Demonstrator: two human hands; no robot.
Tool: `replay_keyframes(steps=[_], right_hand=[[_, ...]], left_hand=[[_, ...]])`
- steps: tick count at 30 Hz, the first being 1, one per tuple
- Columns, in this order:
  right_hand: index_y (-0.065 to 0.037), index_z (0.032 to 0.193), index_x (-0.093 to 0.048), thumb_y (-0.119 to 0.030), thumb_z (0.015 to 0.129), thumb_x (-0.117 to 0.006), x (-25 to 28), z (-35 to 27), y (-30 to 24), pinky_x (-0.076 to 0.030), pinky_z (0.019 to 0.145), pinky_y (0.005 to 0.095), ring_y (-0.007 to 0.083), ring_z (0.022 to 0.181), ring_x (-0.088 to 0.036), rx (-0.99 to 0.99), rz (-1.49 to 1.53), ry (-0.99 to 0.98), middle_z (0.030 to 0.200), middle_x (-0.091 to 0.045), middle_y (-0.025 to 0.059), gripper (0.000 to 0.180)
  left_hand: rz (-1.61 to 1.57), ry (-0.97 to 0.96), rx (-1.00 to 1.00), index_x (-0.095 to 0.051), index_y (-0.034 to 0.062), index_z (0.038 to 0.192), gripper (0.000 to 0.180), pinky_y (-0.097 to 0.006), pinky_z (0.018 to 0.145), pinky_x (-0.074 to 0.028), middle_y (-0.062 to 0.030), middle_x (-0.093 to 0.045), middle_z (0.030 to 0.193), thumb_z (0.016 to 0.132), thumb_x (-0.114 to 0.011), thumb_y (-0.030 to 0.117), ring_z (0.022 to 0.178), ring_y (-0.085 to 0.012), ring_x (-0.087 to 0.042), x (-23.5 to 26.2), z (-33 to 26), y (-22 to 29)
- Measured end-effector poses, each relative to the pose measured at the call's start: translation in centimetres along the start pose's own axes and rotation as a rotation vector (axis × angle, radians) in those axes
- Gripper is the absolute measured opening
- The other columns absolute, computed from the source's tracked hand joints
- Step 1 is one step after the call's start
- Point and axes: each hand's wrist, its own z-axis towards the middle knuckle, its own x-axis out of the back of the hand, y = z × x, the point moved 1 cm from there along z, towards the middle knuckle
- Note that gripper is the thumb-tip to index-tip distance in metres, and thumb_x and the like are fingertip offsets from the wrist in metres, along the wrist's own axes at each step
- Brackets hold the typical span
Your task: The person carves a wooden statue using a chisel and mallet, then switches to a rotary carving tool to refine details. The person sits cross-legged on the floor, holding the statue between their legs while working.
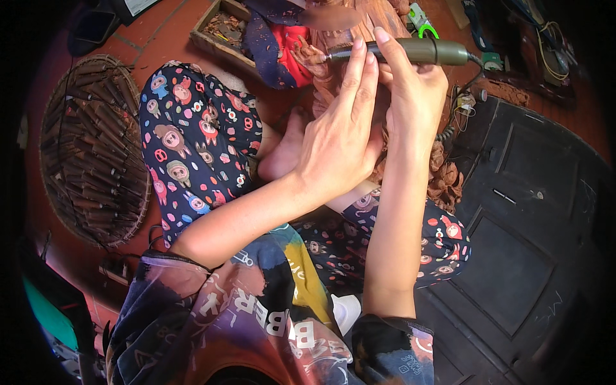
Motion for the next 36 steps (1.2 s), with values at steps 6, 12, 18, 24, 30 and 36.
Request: replay_keyframes(steps=[6, 12, 18, 24, 30, 36], right_hand=[[0.001, 0.086, -0.059, -0.004, 0.074, -0.075, 0.8, -1.5, -0.5, -0.050, 0.053, 0.0196, 0.0100, 0.063, -0.060, 0.090, -0.062, 0.032, 0.079, -0.063, 0.0062, 0.021], [0.002, 0.090, -0.060, -0.002, 0.076, -0.073, 0.3, -1.8, 0.3, -0.049, 0.056, 0.0196, 0.0090, 0.067, -0.060, 0.159, 0.006, -0.015, 0.080, -0.063, 0.0054, 0.020], [0.000, 0.092, -0.060, 0.001, 0.075, -0.074, 0.3, -2.6, 0.3, -0.049, 0.062, 0.0200, 0.0077, 0.069, -0.058, 0.256, -0.057, -0.032, 0.081, -0.063, 0.0031, 0.022], [0.000, 0.112, -0.044, -0.004, 0.085, -0.062, 3.0, -9.1, 1.7, -0.055, 0.072, 0.0319, 0.0298, 0.087, -0.064, 0.527, -0.016, 0.024, 0.107, -0.059, 0.0271, 0.032], [-0.004, 0.101, -0.064, -0.009, 0.076, -0.073, 2.4, -13.0, 4.1, -0.050, 0.084, 0.0376, 0.0313, 0.093, -0.064, 0.984, -0.612, -0.143, 0.102, -0.066, 0.0180, 0.028], [-0.004, 0.099, -0.065, -0.012, 0.070, -0.079, 2.3, -12.9, 4.0, -0.051, 0.083, 0.0407, 0.0326, 0.097, -0.064, 0.907, -0.487, -0.185, 0.102, -0.066, 0.0167, 0.033]], left_hand=[[-0.082, -0.075, 0.031, -0.015, -0.0064, 0.142, 0.090, -0.037, 0.085, -0.051, -0.0233, -0.010, 0.150, 0.065, -0.060, -0.004, 0.121, -0.0397, -0.046, -0.3, -1.6, 0.2], [-0.052, -0.003, -0.043, -0.021, -0.0080, 0.140, 0.083, -0.040, 0.076, -0.053, -0.0216, -0.008, 0.151, 0.068, -0.061, 0.000, 0.111, -0.0392, -0.052, 0.1, -1.4, -0.5], [-0.062, 0.025, -0.062, -0.023, -0.0064, 0.140, 0.081, -0.039, 0.081, -0.051, -0.0219, -0.012, 0.150, 0.068, -0.061, -0.001, 0.112, -0.0393, -0.052, 0.2, -1.9, -0.6], [-0.650, 0.020, 0.043, -0.054, -0.0044, 0.121, 0.039, -0.031, 0.093, -0.043, -0.0205, -0.055, 0.124, 0.085, -0.059, 0.010, 0.109, -0.0270, -0.057, 3.4, -6.4, 0.5], [-1.271, -0.336, 0.739, -0.062, -0.0005, 0.107, 0.033, -0.018, 0.068, -0.045, 0.0007, -0.062, 0.086, 0.096, -0.051, 0.029, 0.075, -0.0040, -0.054, 6.0, -5.6, -0.5], [-1.295, -0.388, 0.878, -0.061, -0.0021, 0.106, 0.035, -0.021, 0.071, -0.049, -0.0011, -0.063, 0.090, 0.097, -0.049, 0.029, 0.075, -0.0061, -0.058, 7.1, -4.6, -0.9]])
